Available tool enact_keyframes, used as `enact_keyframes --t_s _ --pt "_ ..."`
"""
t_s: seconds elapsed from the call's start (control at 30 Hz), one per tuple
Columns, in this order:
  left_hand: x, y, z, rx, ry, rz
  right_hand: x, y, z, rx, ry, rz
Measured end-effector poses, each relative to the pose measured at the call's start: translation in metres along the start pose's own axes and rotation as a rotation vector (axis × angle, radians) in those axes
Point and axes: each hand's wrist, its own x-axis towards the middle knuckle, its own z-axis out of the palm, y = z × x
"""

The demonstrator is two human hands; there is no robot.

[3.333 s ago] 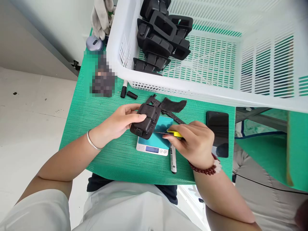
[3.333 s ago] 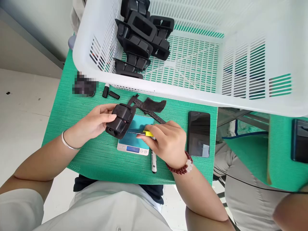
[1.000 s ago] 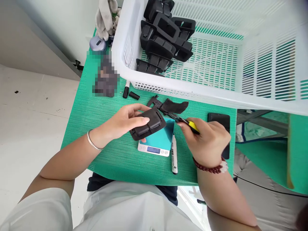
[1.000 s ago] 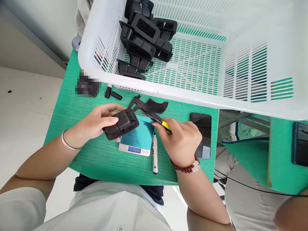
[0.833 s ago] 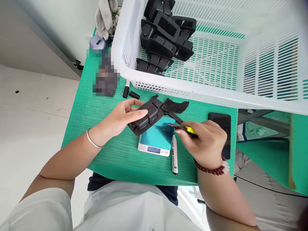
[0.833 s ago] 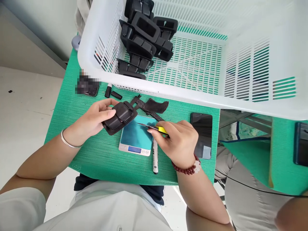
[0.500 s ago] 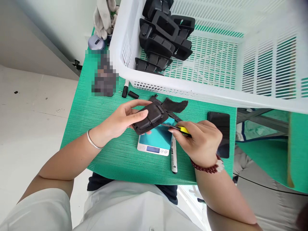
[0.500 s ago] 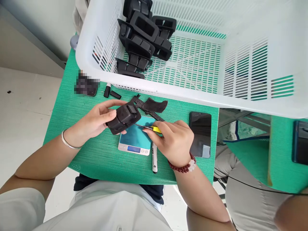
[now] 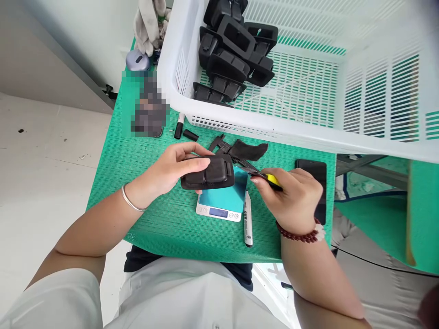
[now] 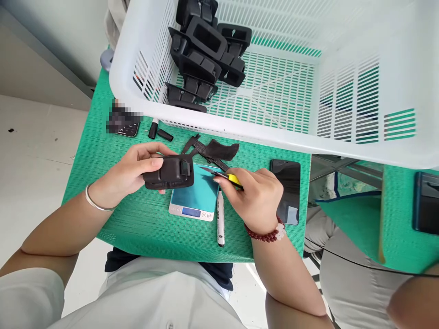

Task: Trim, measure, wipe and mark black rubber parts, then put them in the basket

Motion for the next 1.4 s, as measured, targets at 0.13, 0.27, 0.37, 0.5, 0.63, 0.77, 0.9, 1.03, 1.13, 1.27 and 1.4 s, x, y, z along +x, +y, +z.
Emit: enact_keyframes --t_s 0.13,0.27,0.37,0.5,0.63,0.77,0.9,1.03,1.13,1.27,1.4 --pt "0.0001 -0.0008 -0.001 0.023 0.072 0.033 0.0011 -0.0007 -0.0015 0.188 -0.099 -0.094" --pt "-0.001 -0.0039 -0.0018 0.096 0.01 -0.006 0.0012 -0.0004 -0.0013 0.158 -0.099 -0.08" --pt "-0.0009 -0.0041 -0.0019 0.092 -0.01 -0.007 0.0016 -0.0003 -0.0027 0.126 -0.076 -0.064" --pt "-0.0001 -0.0013 -0.0024 0.065 0.042 0.046 0.0026 -0.0038 -0.0052 0.25 -0.133 -0.148" --pt "-0.0022 -0.0005 -0.0036 0.107 -0.011 0.022 0.0022 -0.0035 -0.0043 0.142 -0.107 -0.099" --pt "-0.0037 -0.0017 -0.0037 0.095 -0.057 -0.007 0.0017 -0.0004 -0.0039 0.132 -0.083 -0.084" --pt "-0.0023 -0.0011 -0.0032 0.071 0.006 0.061 0.0028 -0.0019 -0.0053 0.272 -0.144 -0.144" --pt "-0.0015 0.0001 -0.0027 0.077 0.028 0.043 0.0046 -0.0026 -0.0065 0.281 -0.138 -0.163" --pt "-0.0014 0.0005 -0.0026 0.073 0.062 0.035 0.0049 -0.0022 -0.0066 0.265 -0.133 -0.142" --pt "-0.0021 -0.0001 -0.0015 0.094 0.041 -0.005 0.0031 -0.0025 -0.0055 0.229 -0.152 -0.13" --pt "-0.0035 -0.0014 -0.0005 0.117 -0.043 -0.038 0.001 -0.0015 -0.0044 0.114 -0.108 -0.102"
